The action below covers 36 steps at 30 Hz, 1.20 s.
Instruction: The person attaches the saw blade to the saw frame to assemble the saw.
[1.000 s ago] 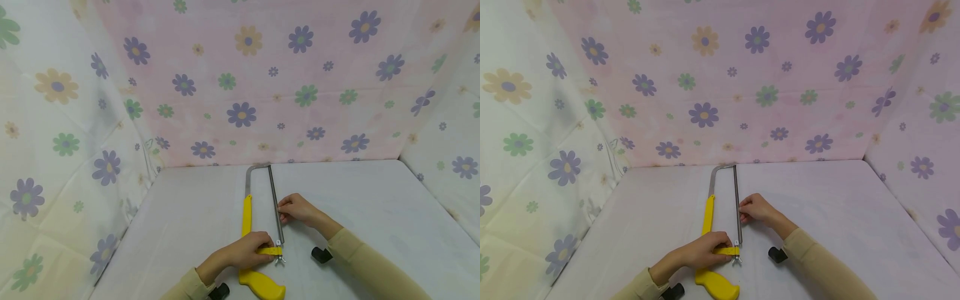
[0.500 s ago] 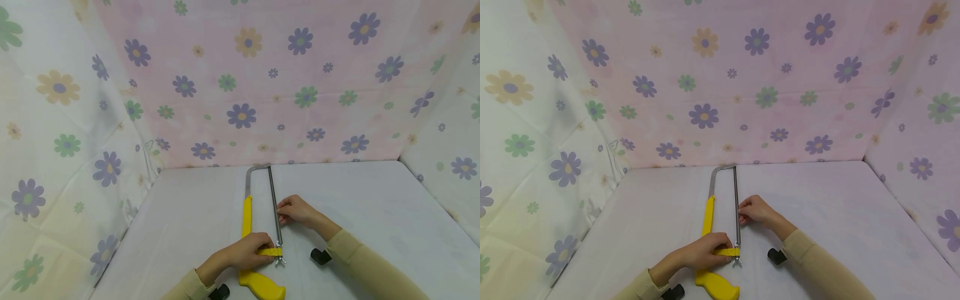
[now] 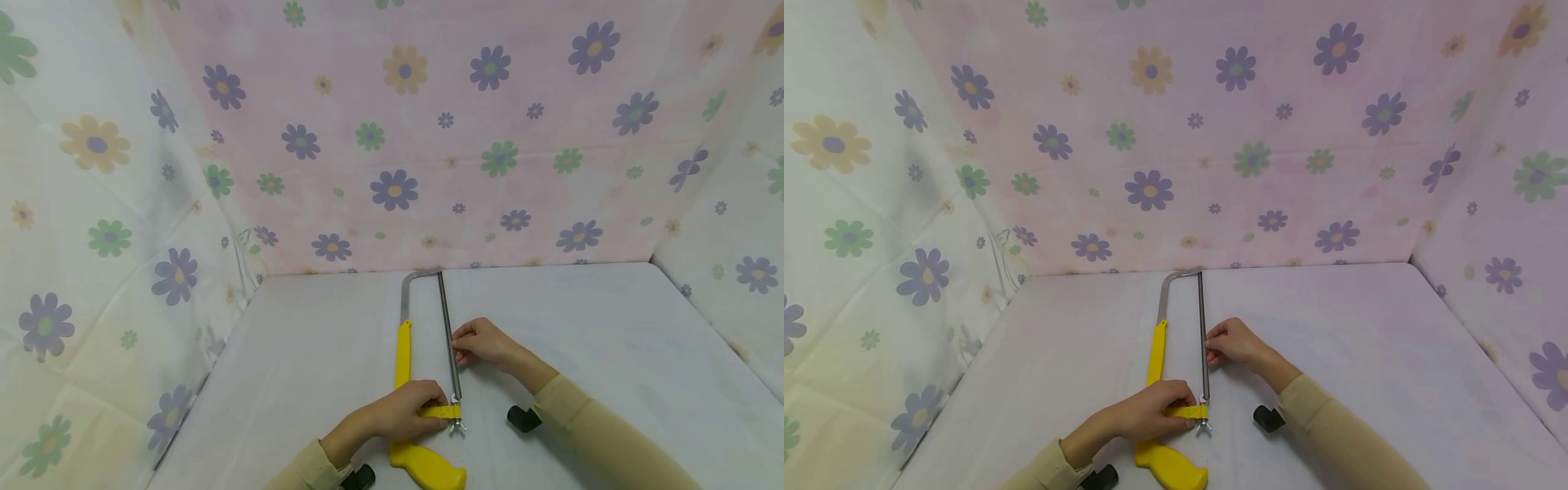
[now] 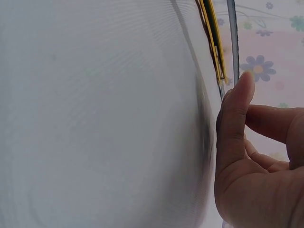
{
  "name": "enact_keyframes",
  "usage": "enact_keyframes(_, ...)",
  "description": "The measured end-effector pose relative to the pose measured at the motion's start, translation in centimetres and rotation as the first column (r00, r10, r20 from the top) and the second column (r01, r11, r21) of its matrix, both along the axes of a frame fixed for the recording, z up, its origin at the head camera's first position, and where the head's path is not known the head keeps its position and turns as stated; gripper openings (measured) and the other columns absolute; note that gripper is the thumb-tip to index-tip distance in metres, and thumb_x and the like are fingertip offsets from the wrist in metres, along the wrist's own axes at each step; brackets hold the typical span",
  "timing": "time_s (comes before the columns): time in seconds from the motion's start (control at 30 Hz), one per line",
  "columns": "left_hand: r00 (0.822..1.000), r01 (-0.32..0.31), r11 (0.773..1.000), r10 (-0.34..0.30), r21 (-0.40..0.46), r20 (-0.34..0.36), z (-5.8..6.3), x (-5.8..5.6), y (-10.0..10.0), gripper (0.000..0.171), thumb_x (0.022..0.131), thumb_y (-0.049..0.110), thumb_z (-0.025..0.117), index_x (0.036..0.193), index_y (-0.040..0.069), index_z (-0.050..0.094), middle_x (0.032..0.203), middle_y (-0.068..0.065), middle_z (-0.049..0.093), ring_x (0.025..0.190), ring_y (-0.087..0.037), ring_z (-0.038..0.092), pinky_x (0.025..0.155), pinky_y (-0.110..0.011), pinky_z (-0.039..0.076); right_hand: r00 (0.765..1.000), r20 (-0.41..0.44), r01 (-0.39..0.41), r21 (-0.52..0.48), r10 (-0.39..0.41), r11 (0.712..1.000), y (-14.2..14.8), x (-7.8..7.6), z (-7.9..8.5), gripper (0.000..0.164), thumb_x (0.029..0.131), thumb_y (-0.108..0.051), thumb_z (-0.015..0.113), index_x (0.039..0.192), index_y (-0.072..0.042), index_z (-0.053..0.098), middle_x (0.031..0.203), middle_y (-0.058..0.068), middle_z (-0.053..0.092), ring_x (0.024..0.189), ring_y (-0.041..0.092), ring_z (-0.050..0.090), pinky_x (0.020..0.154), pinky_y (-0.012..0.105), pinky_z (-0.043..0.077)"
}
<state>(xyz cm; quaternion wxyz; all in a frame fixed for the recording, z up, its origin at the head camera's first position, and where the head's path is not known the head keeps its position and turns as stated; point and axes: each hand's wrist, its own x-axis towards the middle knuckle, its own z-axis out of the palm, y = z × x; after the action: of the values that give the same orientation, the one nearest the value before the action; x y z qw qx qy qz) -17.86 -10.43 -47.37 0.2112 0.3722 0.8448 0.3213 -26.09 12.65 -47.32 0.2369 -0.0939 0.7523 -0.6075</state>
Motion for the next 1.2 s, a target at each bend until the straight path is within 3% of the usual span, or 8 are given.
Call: enact_keyframes(1.2, 1.000, -0.002, 1.000, 0.002, -0.019, 0.012, -0.22, -0.24, -0.13, 0.018, 0.100, 0.026, 0.068, 0.114, 0.015, 0.065, 0.101, 0.014, 0.059, 0.089, -0.001, 0.052, 0.085, -0.019, 0.047, 0.999, 0.040, 0.005, -0.002, -0.005, 1.000, 0.03, -0.34, -0.37, 0.023, 0.101, 0.000, 0.058, 0.117, 0.016, 0.060, 0.086, 0.013, 0.067, 0.072, 0.015, 0.065, 0.068, 0.027, 0.058)
